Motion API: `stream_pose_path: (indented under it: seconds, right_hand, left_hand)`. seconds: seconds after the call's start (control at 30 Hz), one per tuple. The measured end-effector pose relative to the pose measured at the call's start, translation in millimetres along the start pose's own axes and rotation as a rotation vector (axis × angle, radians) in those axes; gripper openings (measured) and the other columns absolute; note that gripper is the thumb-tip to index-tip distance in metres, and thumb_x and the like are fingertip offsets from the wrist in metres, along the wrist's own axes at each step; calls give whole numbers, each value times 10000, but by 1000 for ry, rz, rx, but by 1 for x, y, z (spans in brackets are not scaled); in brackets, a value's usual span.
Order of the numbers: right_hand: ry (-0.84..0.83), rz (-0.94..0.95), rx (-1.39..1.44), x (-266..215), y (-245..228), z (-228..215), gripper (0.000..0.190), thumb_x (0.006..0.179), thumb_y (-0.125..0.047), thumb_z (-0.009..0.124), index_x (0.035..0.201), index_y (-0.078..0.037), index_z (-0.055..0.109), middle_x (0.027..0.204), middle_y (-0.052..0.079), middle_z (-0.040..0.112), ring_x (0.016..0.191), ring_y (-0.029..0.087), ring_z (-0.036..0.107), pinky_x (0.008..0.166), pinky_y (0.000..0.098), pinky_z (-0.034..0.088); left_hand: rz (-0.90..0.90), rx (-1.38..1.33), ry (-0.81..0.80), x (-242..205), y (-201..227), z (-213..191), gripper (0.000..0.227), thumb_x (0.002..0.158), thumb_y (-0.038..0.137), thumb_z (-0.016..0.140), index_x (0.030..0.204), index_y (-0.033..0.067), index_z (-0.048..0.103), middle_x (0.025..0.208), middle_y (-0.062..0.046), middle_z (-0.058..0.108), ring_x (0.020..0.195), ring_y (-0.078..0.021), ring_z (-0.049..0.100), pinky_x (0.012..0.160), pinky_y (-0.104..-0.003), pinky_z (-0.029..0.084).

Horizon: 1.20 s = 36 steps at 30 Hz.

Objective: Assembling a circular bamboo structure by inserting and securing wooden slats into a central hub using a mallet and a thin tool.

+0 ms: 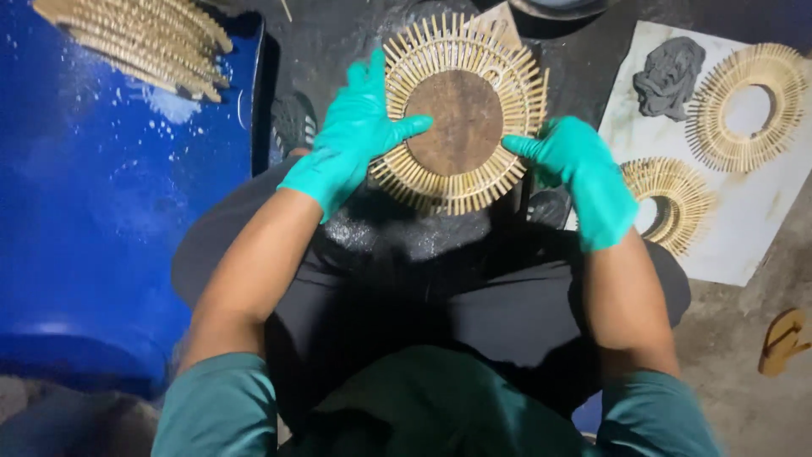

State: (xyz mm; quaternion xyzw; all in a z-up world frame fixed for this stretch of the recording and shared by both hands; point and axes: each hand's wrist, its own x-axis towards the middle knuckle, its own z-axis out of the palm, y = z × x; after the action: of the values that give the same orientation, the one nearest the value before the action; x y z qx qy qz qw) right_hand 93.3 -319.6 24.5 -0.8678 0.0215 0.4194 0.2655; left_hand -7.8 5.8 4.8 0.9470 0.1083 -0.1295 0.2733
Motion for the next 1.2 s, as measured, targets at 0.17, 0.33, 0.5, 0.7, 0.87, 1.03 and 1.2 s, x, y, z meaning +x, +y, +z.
stream_pose_path:
  seconds: [0.17, 0.33, 0.5, 0.7, 0.87, 1.03, 1.2]
  right_hand:
    - [35, -151, -226, -2, 2, 10, 531, 858, -541, 806, 892, -13, 768, 677, 168, 703, 550, 230, 669, 539, 393, 506]
    - [66, -27, 29, -6, -12, -2, 599, 955, -536, 745, 955, 59, 682, 688, 174, 682, 546, 236, 667, 512, 396, 512]
    - [117, -194, 118, -4, -21, 23, 597, 1012, -571, 648, 1029, 24, 678, 803, 182, 697, 677, 298, 686, 610, 443, 540]
    - [328, -246, -24, -18, -29, 25, 643, 1063, -648, 454, 1131, -60, 706, 974, 212, 697, 937, 437, 665, 806, 533, 512]
    - [217, -75, 468, -30, 9, 8, 697, 1059, -647, 364, 1137, -25, 670, 955, 192, 697, 877, 372, 667, 799, 511, 516]
    - [316, -133, 377, -8, 42, -21, 656, 1032, -614, 434, 1133, -15, 681, 975, 211, 701, 900, 389, 673, 817, 519, 521]
    - [321, -160, 290, 1, 65, -12, 619, 1005, -581, 503, 1128, -5, 693, 995, 231, 705, 923, 406, 679, 834, 527, 527]
  left_hand:
    - [-65, -120, -72, -14, 11, -10, 1275, 755, 645, 859, 1586, -40, 176, 1470, -336, 414, 1203, -484, 597, 959, -507, 537]
    - [-155, -353, 47, -2, -31, 17, 1164, 842, 600, 857, 1551, -71, 224, 1441, -327, 461, 1241, -461, 560, 987, -478, 498]
    - [-377, -557, -14, -10, -14, -21, 781, 903, 630, 702, 1285, -41, 586, 1177, -188, 680, 1052, -267, 663, 879, -397, 520]
    - [-145, -1116, -302, -47, 31, -76, 595, 1040, 524, 606, 1246, -29, 678, 1037, -86, 671, 868, -158, 597, 709, -320, 485]
    - [100, -1276, -459, -65, 115, -52, 520, 1010, 399, 644, 1407, 72, 575, 1270, -27, 654, 1110, -144, 627, 910, -322, 560]
    - [572, -787, -32, -57, 195, 3, 521, 979, 173, 708, 1473, 103, 558, 1370, -55, 602, 1186, -184, 597, 1025, -348, 516]
    - [370, -648, 7, -50, 225, 10, 360, 913, 211, 783, 1228, 81, 667, 1077, -81, 705, 941, -230, 696, 856, -369, 583]
